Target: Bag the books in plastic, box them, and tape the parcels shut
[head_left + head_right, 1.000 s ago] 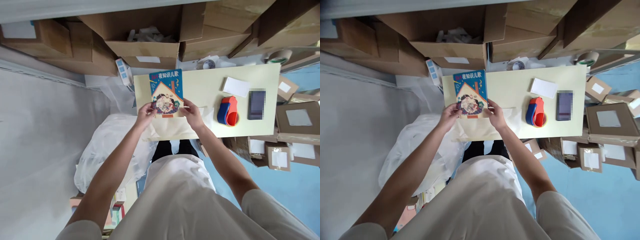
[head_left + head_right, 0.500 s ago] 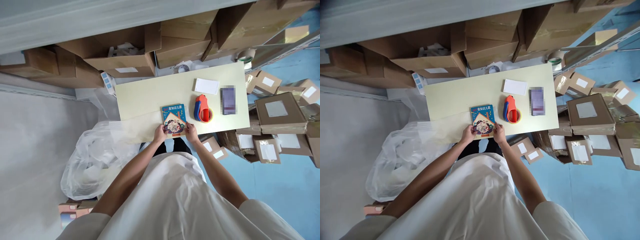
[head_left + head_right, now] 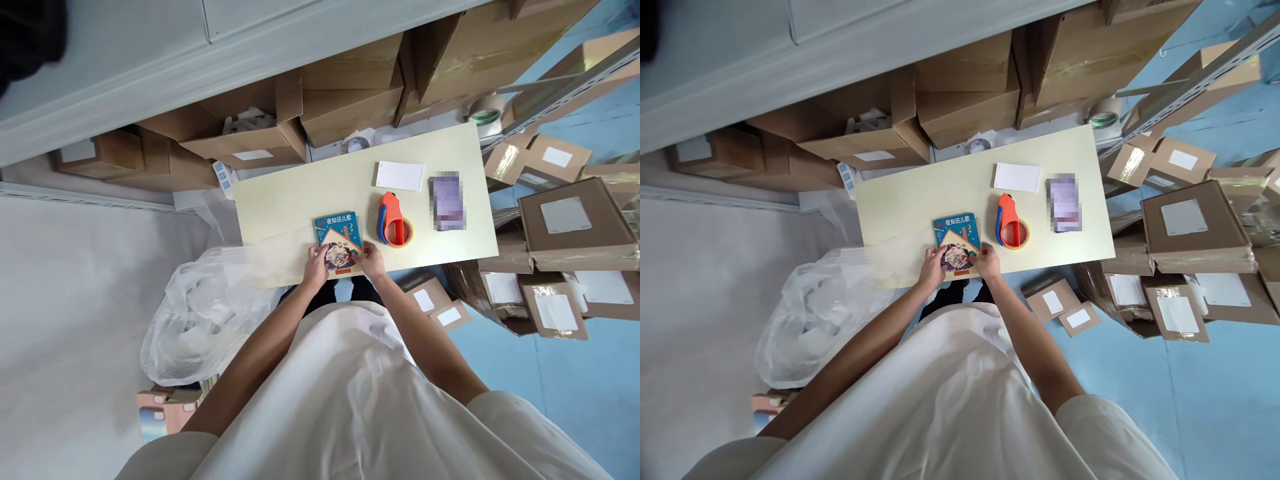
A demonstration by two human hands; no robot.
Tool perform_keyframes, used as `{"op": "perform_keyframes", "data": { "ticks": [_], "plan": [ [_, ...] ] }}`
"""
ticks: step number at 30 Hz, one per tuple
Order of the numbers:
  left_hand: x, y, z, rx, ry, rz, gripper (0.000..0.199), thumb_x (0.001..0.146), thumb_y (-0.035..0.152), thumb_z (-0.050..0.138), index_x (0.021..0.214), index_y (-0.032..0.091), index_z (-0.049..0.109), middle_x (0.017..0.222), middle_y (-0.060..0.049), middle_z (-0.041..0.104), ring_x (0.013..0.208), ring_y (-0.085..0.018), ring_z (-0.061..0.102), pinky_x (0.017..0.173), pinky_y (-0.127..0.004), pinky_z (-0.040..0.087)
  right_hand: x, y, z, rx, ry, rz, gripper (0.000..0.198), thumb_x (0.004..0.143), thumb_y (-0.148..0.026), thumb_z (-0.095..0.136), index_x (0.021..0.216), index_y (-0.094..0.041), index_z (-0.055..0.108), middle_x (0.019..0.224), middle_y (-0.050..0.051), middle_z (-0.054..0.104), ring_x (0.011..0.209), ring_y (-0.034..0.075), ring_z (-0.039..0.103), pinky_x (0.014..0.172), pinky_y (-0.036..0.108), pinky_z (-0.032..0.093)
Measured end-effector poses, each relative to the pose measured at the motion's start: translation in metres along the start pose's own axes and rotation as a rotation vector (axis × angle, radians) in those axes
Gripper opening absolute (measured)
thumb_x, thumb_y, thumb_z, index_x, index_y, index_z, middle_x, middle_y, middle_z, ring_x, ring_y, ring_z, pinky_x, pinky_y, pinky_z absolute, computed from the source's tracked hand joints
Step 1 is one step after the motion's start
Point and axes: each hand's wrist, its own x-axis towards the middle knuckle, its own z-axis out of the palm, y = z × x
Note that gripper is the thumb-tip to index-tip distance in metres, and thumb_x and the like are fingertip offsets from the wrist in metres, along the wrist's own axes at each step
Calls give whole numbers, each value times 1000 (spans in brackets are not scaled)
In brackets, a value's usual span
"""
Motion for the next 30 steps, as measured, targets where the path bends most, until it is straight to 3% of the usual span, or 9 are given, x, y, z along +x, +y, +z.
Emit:
{"op": "perform_keyframes", "data": {
  "ticks": [3, 8, 13, 16, 19, 21, 23, 26, 30],
  "plan": [
    [1, -4, 1, -33, 5, 12, 65, 72, -2, 56, 132, 22, 52, 121, -10, 44, 109, -25, 59, 98, -39, 50, 5, -5, -6, 38, -108, -4, 42, 60, -36, 72, 98, -20, 63, 90, 3, 69, 86, 23, 64, 80, 37, 51],
    [1, -14, 4, -118, 13, 35, 65, 71, -1, 56, 132, 20, 52, 120, -10, 42, 111, -24, 58, 101, -40, 48, -9, -11, 0, 103, 13, -34, 56, 49, -36, 80, 97, -19, 57, 102, 8, 66, 99, 25, 61, 84, 37, 51],
    [2, -19, 9, -218, 27, 79, 65, 72, -1, 52, 135, 15, 49, 122, -12, 41, 116, -24, 54, 102, -40, 47, -23, -22, -9, 275, -60, -53, 41, 60, -41, 70, 91, -21, 52, 94, 5, 66, 79, 19, 64, 73, 37, 54],
    [13, 0, 19, -307, 7, 140, 69, 69, 0, 52, 136, 19, 47, 122, -11, 42, 118, -24, 52, 103, -41, 47, -33, -31, -30, 156, 64, -151, 34, 66, -39, 66, 92, -21, 55, 94, 6, 66, 75, 18, 63, 72, 37, 54],
    [23, 38, 28, -375, -2, 196, 67, 68, 4, 57, 133, 20, 49, 127, -12, 42, 125, -27, 47, 110, -45, 38, -49, -40, -49, 52, 161, -217, 34, 70, -37, 64, 98, -21, 55, 96, 6, 66, 76, 19, 63, 66, 35, 54],
    [22, 64, 26, -430, 22, 223, 61, 72, 11, 59, 132, 20, 49, 131, -13, 41, 128, -29, 43, 113, -47, 32, -59, -48, -52, 31, 212, -247, 43, 70, -36, 66, 108, -22, 51, 100, 7, 64, 77, 19, 63, 63, 33, 54],
    [16, 81, 14, -529, 23, 278, 55, 81, 21, 56, 136, 21, 45, 131, -12, 43, 127, -27, 44, 110, -44, 36, -66, -57, -44, 30, 228, -291, 57, 70, -34, 67, 121, -21, 44, 106, 10, 62, 80, 19, 62, 62, 32, 54],
    [3, 81, -14, -674, 37, 249, 53, 90, 42, 49, 137, 20, 41, 131, -15, 45, 123, -26, 49, 105, -42, 42, -72, -69, -17, 43, 104, -392, 67, 71, -34, 67, 131, -21, 40, 118, 14, 55, 92, 22, 61, 67, 34, 56],
    [7, 40, -49, -727, 84, 0, 64, 87, 61, 47, 132, 16, 48, 134, -17, 48, 119, -28, 54, 101, -40, 44, -63, -78, 24, 80, -222, -448, 61, 74, -44, 66, 129, -25, 50, 132, 13, 45, 110, 25, 55, 86, 41, 53]
  ]
}}
